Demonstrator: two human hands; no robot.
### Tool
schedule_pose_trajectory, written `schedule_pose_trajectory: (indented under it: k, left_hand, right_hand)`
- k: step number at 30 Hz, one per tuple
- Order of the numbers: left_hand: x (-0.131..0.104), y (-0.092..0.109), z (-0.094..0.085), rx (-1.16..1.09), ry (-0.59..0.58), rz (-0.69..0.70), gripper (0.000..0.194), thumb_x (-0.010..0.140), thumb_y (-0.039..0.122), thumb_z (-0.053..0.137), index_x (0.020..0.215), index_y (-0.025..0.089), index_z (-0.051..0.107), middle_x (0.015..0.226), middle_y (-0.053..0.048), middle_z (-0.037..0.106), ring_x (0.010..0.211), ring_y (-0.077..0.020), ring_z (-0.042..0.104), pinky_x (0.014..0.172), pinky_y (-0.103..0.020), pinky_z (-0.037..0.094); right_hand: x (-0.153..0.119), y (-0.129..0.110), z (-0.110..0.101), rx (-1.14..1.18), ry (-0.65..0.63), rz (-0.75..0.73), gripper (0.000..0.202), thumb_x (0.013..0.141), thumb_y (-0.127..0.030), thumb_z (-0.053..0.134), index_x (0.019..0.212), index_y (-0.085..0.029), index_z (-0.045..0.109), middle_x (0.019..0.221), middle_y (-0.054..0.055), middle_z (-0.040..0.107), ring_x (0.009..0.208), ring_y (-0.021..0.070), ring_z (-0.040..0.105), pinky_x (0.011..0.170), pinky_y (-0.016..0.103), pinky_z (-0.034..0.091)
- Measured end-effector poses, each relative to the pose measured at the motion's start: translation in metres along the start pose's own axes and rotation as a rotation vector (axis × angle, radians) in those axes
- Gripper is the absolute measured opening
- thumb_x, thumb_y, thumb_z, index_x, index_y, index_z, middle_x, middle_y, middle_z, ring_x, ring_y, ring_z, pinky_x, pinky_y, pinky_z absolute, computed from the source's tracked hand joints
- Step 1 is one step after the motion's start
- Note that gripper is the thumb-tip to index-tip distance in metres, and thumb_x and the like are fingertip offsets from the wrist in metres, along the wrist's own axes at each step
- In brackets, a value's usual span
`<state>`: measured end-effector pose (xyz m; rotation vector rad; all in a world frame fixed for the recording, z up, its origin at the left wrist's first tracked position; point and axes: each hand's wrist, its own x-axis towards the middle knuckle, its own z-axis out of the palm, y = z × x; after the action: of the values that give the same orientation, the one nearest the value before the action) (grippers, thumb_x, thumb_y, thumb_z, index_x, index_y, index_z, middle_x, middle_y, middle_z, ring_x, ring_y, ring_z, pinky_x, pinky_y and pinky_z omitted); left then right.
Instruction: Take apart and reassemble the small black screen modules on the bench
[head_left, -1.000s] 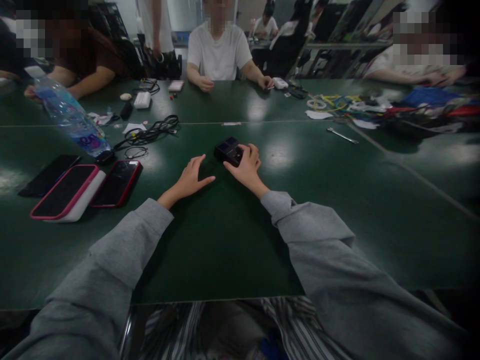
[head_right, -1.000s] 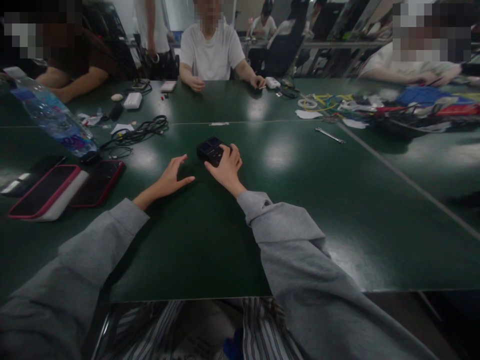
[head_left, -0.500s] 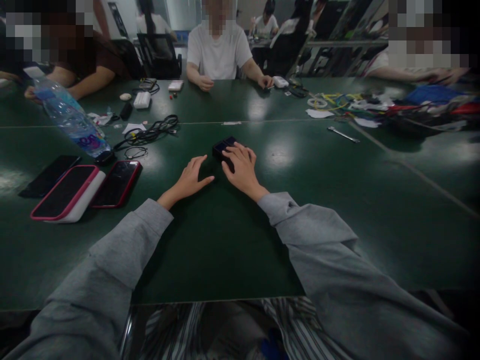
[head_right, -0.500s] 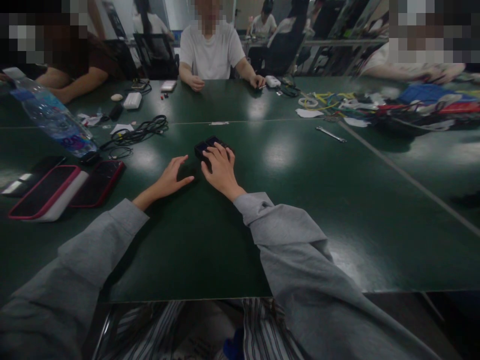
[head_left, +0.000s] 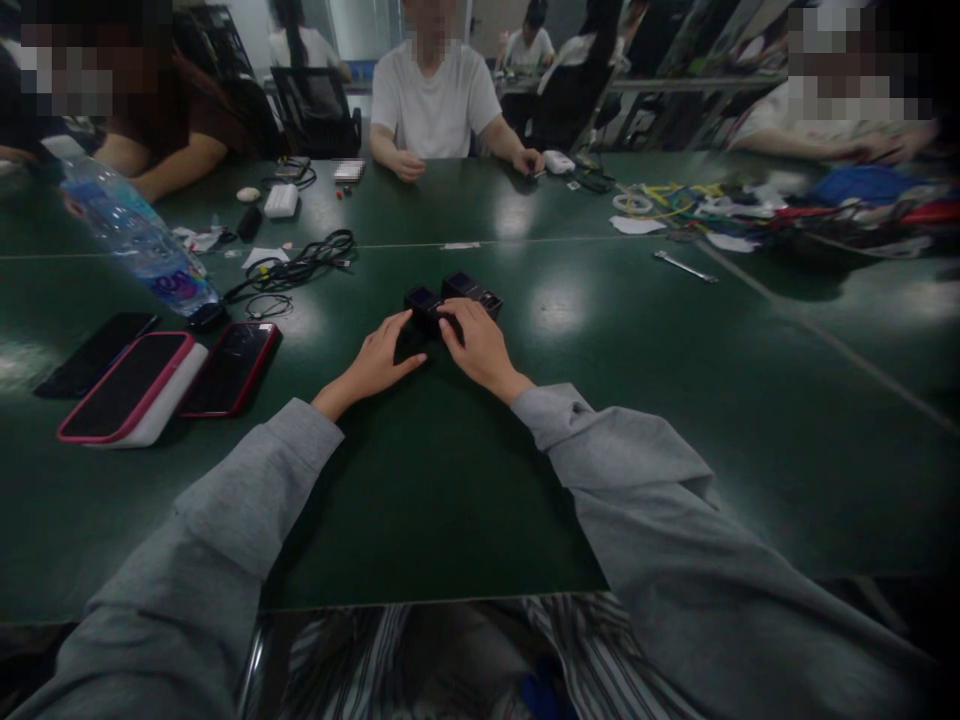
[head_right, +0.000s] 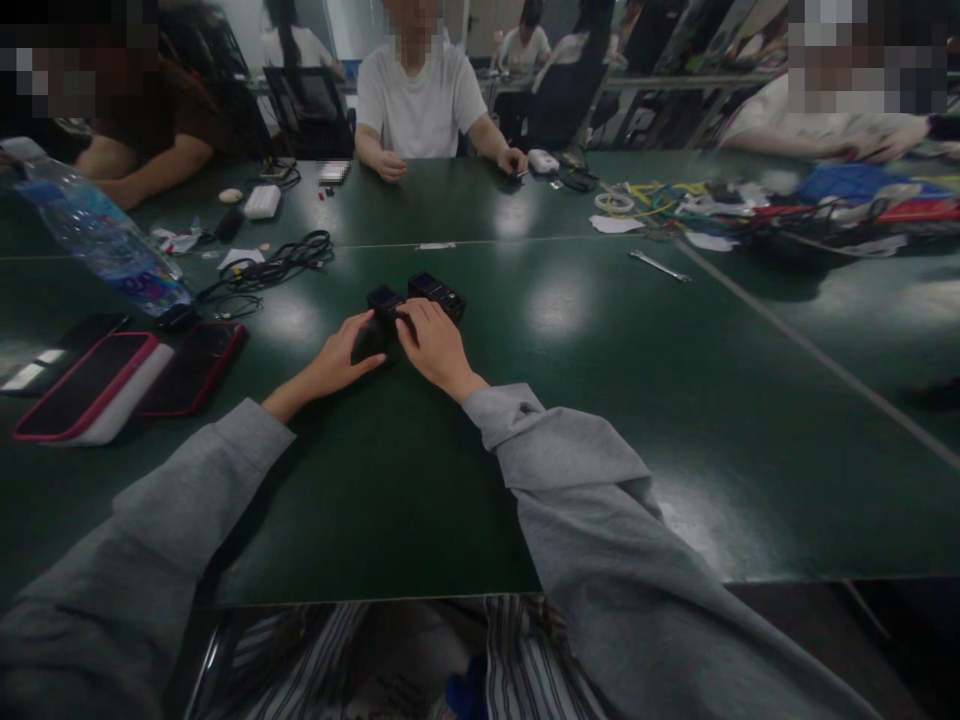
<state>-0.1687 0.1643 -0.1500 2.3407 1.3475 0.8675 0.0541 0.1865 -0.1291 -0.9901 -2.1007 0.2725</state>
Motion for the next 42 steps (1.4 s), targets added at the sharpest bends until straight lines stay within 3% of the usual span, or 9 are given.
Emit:
schedule_pose_trajectory:
  k: [4, 10, 18, 23, 26, 29, 32, 35, 42]
  left_hand:
    - [0.001, -0.004, 0.002, -0.011, 0.036, 0.000, 0.087, 0.084, 0.061, 0.062, 0.152, 0.020, 0.026, 0.154, -0.021, 0.035, 0.143, -0.0362, 0.036, 0.115, -0.059, 0.033]
    - [0.003, -0.011, 0.007, -0.024, 0.116, 0.007, 0.103, 0.076, 0.066, 0.069, 0.151, 0.013, 0.023, 0.154, -0.025, 0.031, 0.146, -0.0383, 0.030, 0.118, -0.058, 0.027]
    - [0.001, -0.009, 0.005, 0.033, 0.140, -0.028, 0.103, 0.078, 0.056, 0.071, 0.154, 0.012, 0.017, 0.152, -0.026, 0.036, 0.142, -0.0381, 0.037, 0.117, -0.058, 0.031]
    - [0.003, 0.014, 0.005, 0.170, 0.210, -0.053, 0.092, 0.083, 0.047, 0.069, 0.154, 0.014, 0.020, 0.151, -0.023, 0.039, 0.141, -0.0359, 0.039, 0.115, -0.055, 0.036]
    - [0.008, 0.029, 0.012, 0.216, 0.224, -0.129, 0.089, 0.084, 0.052, 0.067, 0.153, 0.018, 0.023, 0.154, -0.023, 0.036, 0.141, -0.0388, 0.040, 0.111, -0.057, 0.041]
    - [0.016, 0.037, 0.019, 0.230, 0.221, -0.219, 0.082, 0.086, 0.052, 0.064, 0.153, 0.021, 0.028, 0.158, -0.022, 0.030, 0.139, -0.0431, 0.042, 0.106, -0.060, 0.046]
    - [0.023, 0.035, 0.022, 0.229, 0.216, -0.251, 0.071, 0.091, 0.046, 0.059, 0.152, 0.020, 0.031, 0.158, -0.022, 0.029, 0.140, -0.0437, 0.041, 0.106, -0.060, 0.046]
    - [0.026, 0.031, 0.023, 0.208, 0.219, -0.246, 0.068, 0.093, 0.042, 0.056, 0.152, 0.018, 0.031, 0.159, -0.022, 0.029, 0.141, -0.0436, 0.040, 0.107, -0.060, 0.045]
    - [0.024, 0.028, 0.023, 0.112, 0.311, -0.182, 0.071, 0.094, 0.047, 0.054, 0.154, 0.020, 0.029, 0.160, -0.020, 0.027, 0.144, -0.0411, 0.036, 0.112, -0.060, 0.040]
  right_hand:
    - [-0.002, -0.003, -0.002, 0.060, -0.059, -0.085, 0.039, 0.102, -0.042, 0.036, 0.128, -0.020, 0.055, 0.135, 0.010, 0.057, 0.128, 0.0245, 0.052, 0.112, 0.043, 0.043]
    - [-0.003, -0.004, -0.003, 0.086, -0.192, -0.089, 0.045, 0.101, -0.042, 0.037, 0.141, -0.024, 0.046, 0.148, 0.004, 0.049, 0.133, 0.0251, 0.050, 0.113, 0.047, 0.043]
    - [-0.005, -0.010, -0.002, 0.065, -0.253, -0.166, 0.048, 0.101, -0.036, 0.037, 0.147, -0.022, 0.040, 0.154, 0.005, 0.042, 0.135, 0.0251, 0.048, 0.113, 0.046, 0.043]
    - [0.001, -0.004, -0.005, -0.133, -0.045, -0.145, 0.037, 0.102, -0.028, 0.036, 0.133, -0.018, 0.053, 0.145, 0.013, 0.049, 0.137, 0.0271, 0.044, 0.115, 0.050, 0.036]
    - [0.005, 0.011, -0.008, -0.281, 0.100, -0.018, 0.036, 0.099, -0.025, 0.041, 0.133, -0.018, 0.052, 0.148, 0.015, 0.042, 0.142, 0.0317, 0.033, 0.116, 0.057, 0.029]
    - [0.005, 0.029, -0.009, -0.375, 0.143, 0.130, 0.046, 0.093, -0.025, 0.052, 0.139, -0.018, 0.047, 0.151, 0.018, 0.034, 0.144, 0.0390, 0.025, 0.113, 0.063, 0.028]
    - [0.005, 0.044, -0.006, -0.365, 0.117, 0.231, 0.053, 0.090, -0.023, 0.056, 0.140, -0.015, 0.046, 0.144, 0.021, 0.038, 0.136, 0.0405, 0.038, 0.108, 0.060, 0.037]
    - [0.004, 0.052, -0.003, -0.266, 0.049, 0.261, 0.056, 0.090, -0.020, 0.052, 0.144, -0.013, 0.041, 0.137, 0.021, 0.043, 0.117, 0.0337, 0.057, 0.096, 0.050, 0.051]
    - [0.002, 0.040, -0.007, -0.278, -0.019, 0.222, 0.056, 0.092, -0.025, 0.051, 0.145, -0.014, 0.039, 0.129, 0.018, 0.050, 0.103, 0.0320, 0.062, 0.085, 0.047, 0.057]
